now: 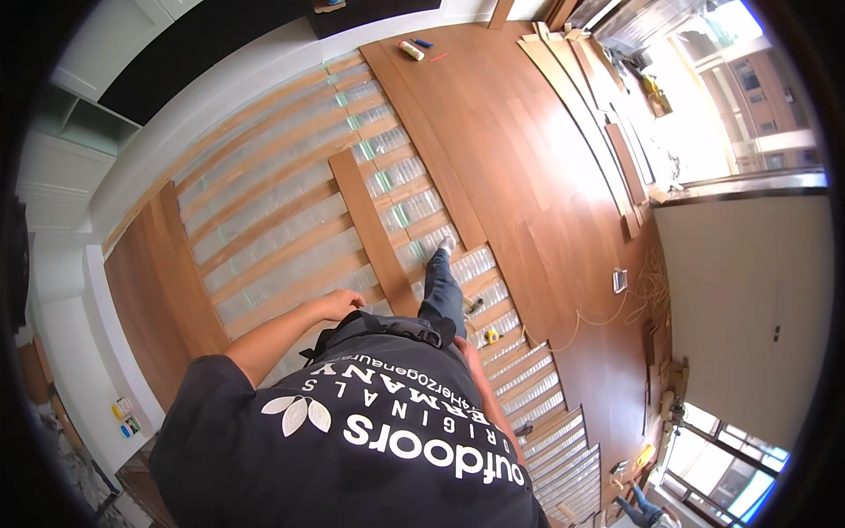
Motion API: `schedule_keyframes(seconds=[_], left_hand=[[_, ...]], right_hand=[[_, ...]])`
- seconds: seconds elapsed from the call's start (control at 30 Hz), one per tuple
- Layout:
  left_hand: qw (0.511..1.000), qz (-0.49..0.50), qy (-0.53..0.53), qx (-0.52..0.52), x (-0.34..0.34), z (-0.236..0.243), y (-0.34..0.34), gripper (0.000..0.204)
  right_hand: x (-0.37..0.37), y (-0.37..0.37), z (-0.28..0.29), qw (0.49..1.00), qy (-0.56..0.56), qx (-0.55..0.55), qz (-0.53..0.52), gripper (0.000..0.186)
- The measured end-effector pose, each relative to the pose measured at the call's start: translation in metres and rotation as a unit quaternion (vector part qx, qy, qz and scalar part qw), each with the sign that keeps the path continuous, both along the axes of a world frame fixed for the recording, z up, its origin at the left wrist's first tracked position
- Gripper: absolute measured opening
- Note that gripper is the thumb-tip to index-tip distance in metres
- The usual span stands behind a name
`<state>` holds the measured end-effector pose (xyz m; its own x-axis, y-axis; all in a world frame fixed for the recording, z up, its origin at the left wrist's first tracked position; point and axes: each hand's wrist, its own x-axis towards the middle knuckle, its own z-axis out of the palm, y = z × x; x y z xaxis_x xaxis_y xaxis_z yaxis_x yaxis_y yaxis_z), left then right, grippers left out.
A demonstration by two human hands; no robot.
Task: The person installs wooden floorboards by aligning them by hand, tapping them into place with a hammer, and securing them with a pneumatic nail gun. They also move aside cardboard and handle stacks of floorboards.
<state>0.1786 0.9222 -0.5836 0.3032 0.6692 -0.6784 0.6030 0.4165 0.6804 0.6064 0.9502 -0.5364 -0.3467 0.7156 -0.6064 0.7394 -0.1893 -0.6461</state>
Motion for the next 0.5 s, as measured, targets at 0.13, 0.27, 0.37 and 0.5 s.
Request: schedule_keyframes(seconds=[0.13, 0.27, 0.37, 0.5], left_hand=[[0.997, 0.074, 0.006, -0.009, 0.029, 0.015, 0.127, 0.036], [0.944, 0.230, 0.096, 0.217, 0.078, 0.058, 0.190, 0.019], [0.928, 0.274, 0.125, 0.221, 0.093, 0.062, 0.286, 0.021], [0.957, 0.274, 0.011, 0.094, 0.110, 0.090, 0.425, 0.019]], right_hand=[[0.022, 0.188, -0.067, 0.999, 0.032, 0.028, 0.034, 0.044], [0.031, 0.334, 0.020, 0.973, -0.064, -0.100, 0.197, 0.043], [0.044, 0.448, 0.013, 0.939, -0.048, -0.110, 0.321, 0.044], [0.061, 0.573, -0.045, 0.949, -0.036, -0.092, 0.300, 0.044]])
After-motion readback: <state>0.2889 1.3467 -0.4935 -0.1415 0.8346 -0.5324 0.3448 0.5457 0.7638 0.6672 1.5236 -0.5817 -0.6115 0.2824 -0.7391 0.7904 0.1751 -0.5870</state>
